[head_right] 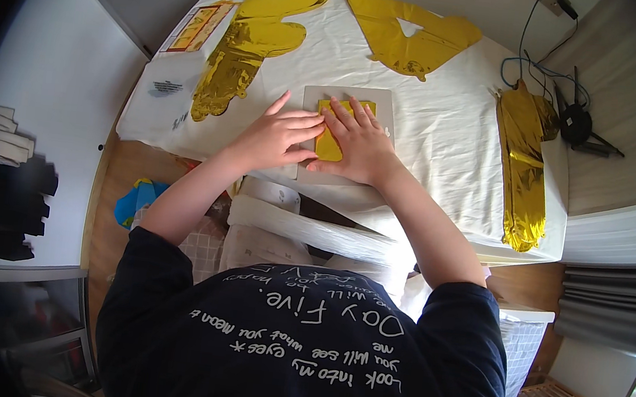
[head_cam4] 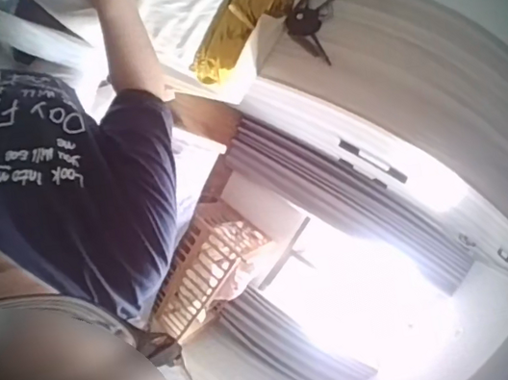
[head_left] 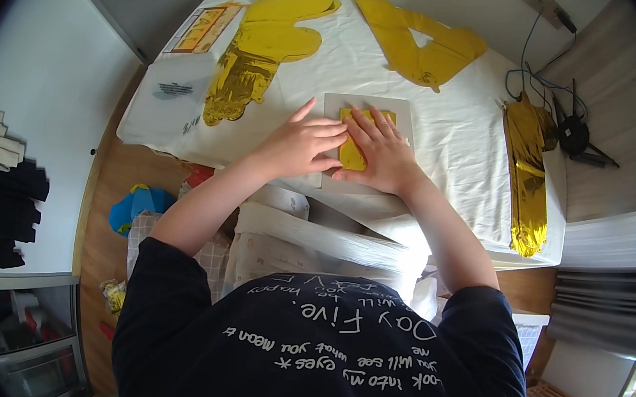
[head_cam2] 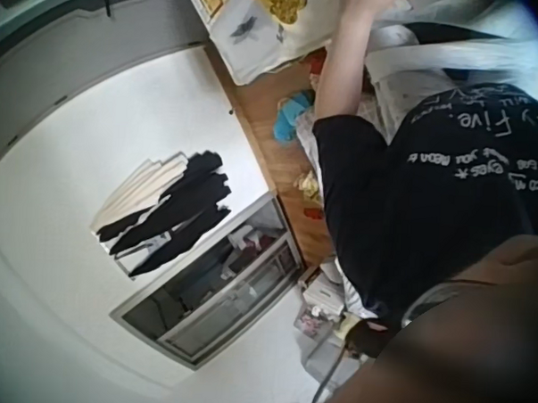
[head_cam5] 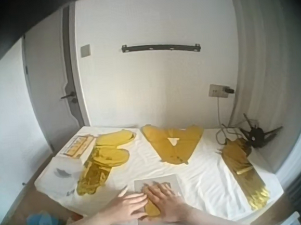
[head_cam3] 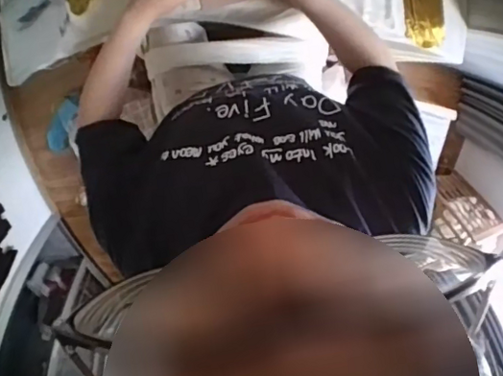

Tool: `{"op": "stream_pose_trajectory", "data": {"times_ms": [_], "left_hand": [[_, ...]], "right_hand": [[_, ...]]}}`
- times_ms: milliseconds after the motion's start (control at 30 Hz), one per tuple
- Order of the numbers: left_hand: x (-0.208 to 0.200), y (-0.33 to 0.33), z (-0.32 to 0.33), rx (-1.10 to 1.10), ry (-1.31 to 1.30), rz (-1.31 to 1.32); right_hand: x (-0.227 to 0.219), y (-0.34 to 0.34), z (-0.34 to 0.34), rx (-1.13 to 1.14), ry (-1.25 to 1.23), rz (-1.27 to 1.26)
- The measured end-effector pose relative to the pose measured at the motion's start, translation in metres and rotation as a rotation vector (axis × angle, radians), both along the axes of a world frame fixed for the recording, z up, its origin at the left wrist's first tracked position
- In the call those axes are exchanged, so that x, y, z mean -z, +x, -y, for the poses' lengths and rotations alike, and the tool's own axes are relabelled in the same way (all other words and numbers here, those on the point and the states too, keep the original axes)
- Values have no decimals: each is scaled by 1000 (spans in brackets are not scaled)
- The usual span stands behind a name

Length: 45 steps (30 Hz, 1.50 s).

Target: The recorder is folding gold-colored foil balloons into flat squares on a white desk.

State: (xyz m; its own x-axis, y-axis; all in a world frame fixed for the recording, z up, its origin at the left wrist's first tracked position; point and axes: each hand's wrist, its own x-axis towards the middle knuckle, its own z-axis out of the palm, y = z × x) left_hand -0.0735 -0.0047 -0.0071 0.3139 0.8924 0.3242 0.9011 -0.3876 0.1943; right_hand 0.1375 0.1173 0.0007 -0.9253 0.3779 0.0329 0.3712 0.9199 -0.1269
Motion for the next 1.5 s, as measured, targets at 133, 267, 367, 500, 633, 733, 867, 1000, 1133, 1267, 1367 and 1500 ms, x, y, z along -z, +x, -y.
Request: {"op": "stream_pose_trajectory", "data": {"times_ms": [133,267,367,500,633,733,867,1000,1133,1267,1367,1500], "left_hand": [[-2,-2,4,-17,-26,-40],[-2,-10,7,-10,-76,-51],[-3,-13,20,-41,-124,-12],[-18,-40,47,-238,-9,153],[-21,-129,111,-815,270,258],[-11,-185,161,-1223,226,182],[4,-210,177,-1228,-99,-83],[8,-215,165,-1195,-46,-63],[15,-222,166,-1226,7,-55],[-11,-218,161,-1222,-114,58],[-31,-216,164,-1220,-212,231],[-43,-201,146,-1123,-28,437]], "right_hand": [[-1,1,1,16,-32,2],[6,-2,-4,-12,-4,-45],[3,-6,-1,-39,-8,-52],[-8,-2,3,-15,5,-31],[-7,0,4,-52,-1,-66],[-6,-4,8,-16,-36,-64],[-10,-8,9,5,-40,11],[-8,-6,4,6,-28,9],[-10,-9,6,2,-41,-14],[-8,-7,5,21,-26,-14],[-8,-6,6,11,-26,-9],[-16,-6,12,44,-34,13]]}}
